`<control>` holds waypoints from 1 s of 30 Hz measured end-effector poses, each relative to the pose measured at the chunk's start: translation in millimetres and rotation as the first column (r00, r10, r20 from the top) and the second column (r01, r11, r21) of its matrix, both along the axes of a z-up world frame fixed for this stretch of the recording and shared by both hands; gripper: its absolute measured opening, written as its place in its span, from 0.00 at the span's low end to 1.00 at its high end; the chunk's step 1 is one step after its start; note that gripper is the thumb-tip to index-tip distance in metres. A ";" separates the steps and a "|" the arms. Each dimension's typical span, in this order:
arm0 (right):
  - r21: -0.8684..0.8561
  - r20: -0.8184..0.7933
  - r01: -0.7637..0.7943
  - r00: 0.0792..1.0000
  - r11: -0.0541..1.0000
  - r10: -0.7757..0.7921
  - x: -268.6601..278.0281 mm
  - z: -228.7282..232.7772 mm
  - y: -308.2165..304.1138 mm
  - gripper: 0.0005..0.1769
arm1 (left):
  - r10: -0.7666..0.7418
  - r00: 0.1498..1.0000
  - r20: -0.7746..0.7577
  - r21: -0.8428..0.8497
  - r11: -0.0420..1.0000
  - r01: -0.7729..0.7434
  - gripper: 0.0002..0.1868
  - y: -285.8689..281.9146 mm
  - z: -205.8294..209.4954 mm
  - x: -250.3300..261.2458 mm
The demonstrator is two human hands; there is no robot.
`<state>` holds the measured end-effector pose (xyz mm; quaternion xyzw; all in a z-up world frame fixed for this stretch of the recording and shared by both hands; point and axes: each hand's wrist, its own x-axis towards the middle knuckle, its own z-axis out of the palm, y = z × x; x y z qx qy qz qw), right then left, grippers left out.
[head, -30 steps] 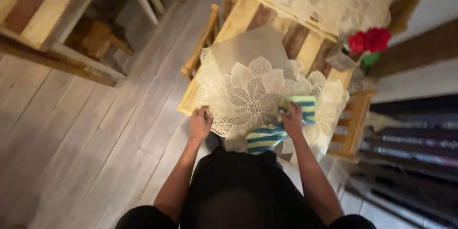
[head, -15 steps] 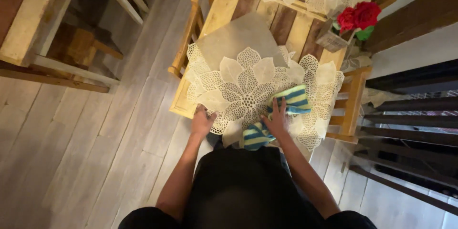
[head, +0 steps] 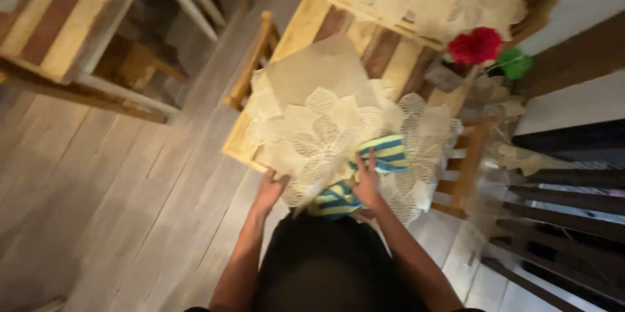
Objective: Wiping down multiple wooden tables and arranging lace doilies in a restaurant setting.
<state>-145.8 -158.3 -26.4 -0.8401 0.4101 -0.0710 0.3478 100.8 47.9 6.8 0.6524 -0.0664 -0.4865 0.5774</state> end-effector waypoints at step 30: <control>0.636 0.418 0.139 0.766 0.759 -0.489 69.7 -75.4 4.6 0.39 | 0.277 0.961 0.025 -0.269 0.927 -0.261 0.15 -262.7 -61.1 250.3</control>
